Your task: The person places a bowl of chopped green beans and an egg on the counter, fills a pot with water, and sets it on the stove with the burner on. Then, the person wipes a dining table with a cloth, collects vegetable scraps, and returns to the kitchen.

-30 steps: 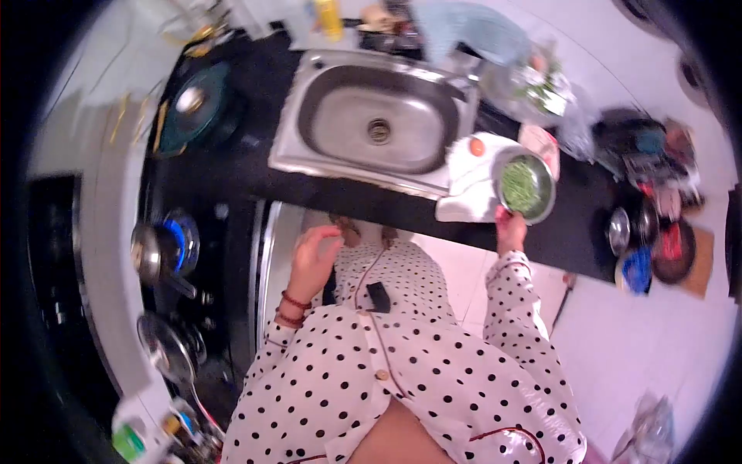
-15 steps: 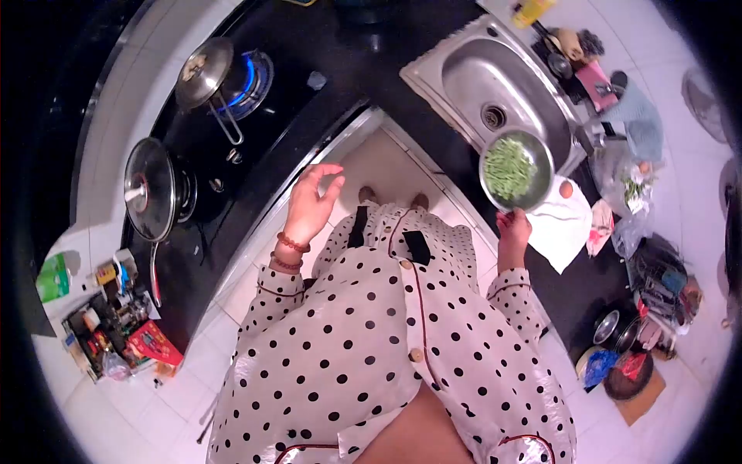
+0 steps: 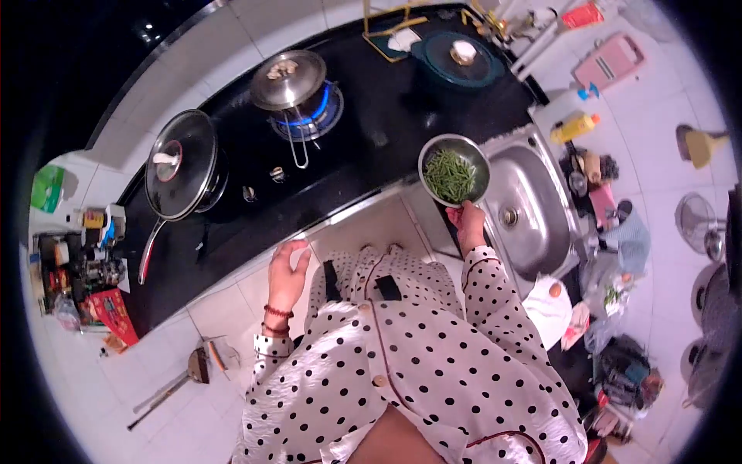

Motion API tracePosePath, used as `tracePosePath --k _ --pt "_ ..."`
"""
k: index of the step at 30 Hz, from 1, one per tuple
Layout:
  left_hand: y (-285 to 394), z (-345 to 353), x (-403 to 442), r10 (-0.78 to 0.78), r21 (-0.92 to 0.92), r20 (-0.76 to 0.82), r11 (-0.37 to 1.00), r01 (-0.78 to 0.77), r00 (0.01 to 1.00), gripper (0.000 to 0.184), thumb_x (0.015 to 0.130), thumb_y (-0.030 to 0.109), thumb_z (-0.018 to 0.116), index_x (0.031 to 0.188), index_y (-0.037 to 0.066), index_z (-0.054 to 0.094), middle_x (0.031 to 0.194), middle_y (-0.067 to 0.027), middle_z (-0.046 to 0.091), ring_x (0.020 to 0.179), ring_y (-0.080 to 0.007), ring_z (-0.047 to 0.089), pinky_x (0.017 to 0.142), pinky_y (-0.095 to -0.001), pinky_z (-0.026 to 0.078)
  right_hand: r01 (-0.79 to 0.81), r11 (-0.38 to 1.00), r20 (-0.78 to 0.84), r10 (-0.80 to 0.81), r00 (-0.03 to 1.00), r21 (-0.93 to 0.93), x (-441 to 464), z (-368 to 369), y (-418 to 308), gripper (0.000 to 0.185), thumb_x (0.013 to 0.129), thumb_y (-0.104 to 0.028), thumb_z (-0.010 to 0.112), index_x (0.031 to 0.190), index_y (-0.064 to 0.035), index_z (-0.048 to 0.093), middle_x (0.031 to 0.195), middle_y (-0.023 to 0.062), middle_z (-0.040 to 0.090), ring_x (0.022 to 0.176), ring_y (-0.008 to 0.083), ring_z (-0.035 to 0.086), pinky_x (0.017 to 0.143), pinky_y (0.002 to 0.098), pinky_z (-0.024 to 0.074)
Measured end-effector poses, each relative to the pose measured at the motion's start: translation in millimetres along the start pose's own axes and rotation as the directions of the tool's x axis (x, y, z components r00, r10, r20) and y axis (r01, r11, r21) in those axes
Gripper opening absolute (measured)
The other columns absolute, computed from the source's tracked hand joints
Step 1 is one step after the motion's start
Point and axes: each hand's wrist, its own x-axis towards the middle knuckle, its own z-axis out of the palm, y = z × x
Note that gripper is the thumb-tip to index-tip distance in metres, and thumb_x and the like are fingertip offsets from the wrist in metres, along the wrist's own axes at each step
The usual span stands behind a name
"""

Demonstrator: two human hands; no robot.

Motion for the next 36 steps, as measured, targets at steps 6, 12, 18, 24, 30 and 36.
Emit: tracePosePath --k 6,12,18,24,30,36 --pt "-8.1 5.2 -44.0 -0.137 -0.054 -0.151 0.99 0.13 0.979 0.017 0.083 0.014 0.061 0.097 0.004 0.063 0.102 -0.0124 0.063 0.1 -0.03 0.058 0.088 -0.0356 0.044 -0.011 1.0 0.107 0.011 0.994 0.002 37.8 10.6 -11.5 0.023 0.092 -0.015 0.046 0.099 0.0059 0.053 0.084 0.0161 0.064 0.065 0.0224 0.066 0.052 0.0274 0.0533" --pt "-2.1 -4.0 -80.2 -0.223 -0.065 -0.248 0.975 0.213 0.943 0.017 0.083 0.017 0.063 0.096 0.006 0.063 0.101 -0.0116 0.063 0.099 -0.0295 0.058 0.087 -0.036 0.045 0.0 0.999 0.195 0.01 0.981 -0.05 35.5 34.9 -10.2 0.022 0.093 -0.013 0.042 0.101 0.0052 0.052 0.088 0.0152 0.063 0.074 0.0238 0.065 0.065 0.0298 0.0555" --pt "11.7 -6.6 -100.9 -0.359 -0.076 -0.272 0.933 0.352 0.893 0.017 0.082 0.017 0.063 0.096 0.007 0.063 0.102 -0.0102 0.062 0.1 -0.0297 0.057 0.087 -0.0368 0.045 -0.097 0.993 0.208 0.11 0.972 -0.074 71.7 43.4 8.3 0.022 0.095 -0.011 0.04 0.102 0.0053 0.052 0.092 0.0156 0.063 0.076 0.0246 0.064 0.066 0.03 0.0556" --pt "-5.2 -11.8 -186.1 -0.491 -0.12 -0.334 0.869 0.481 0.805 0.02 0.082 0.02 0.063 0.096 0.006 0.064 0.103 -0.0135 0.061 0.102 -0.0305 0.055 0.089 -0.0371 0.045 0.619 0.718 0.661 -0.3 0.688 -0.318 35.4 6.1 37.7 0.033 0.092 -0.026 0.052 0.102 0.0052 0.056 0.094 0.0157 0.061 0.082 0.0238 0.061 0.071 0.0312 0.0554" --pt "-2.6 -38.8 -301.5 -0.634 -0.271 -0.423 0.77 0.577 0.647 0.022 0.082 0.021 0.063 0.097 0.006 0.064 0.103 -0.0137 0.06 0.103 -0.0315 0.054 0.091 -0.0377 0.044 -0.108 0.98 0.169 0.137 0.976 -0.17 -34.8 -33.4 61.6 0.034 0.091 -0.033 0.053 0.097 0.0003 0.057 0.08 0.0116 0.061 0.067 0.0205 0.058 0.064 0.0287 0.0525" --pt "-32.1 -2.6 -432.9 -0.626 -0.253 -0.538 0.759 0.6 0.565 0.023 0.084 0.022 0.063 0.1 0.007 0.062 0.105 -0.0121 0.059 0.104 -0.0299 0.054 0.09 -0.0369 0.044 0.007 0.69 0.318 0.324 0.891 -0.724 -77.2 -79.5 167.5 0.013 0.084 -0.018 0.055 0.078 -0.0063 0.057 0.066 0.0081 0.061 0.053 0.0151 0.057 0.048 0.0262 0.0473"
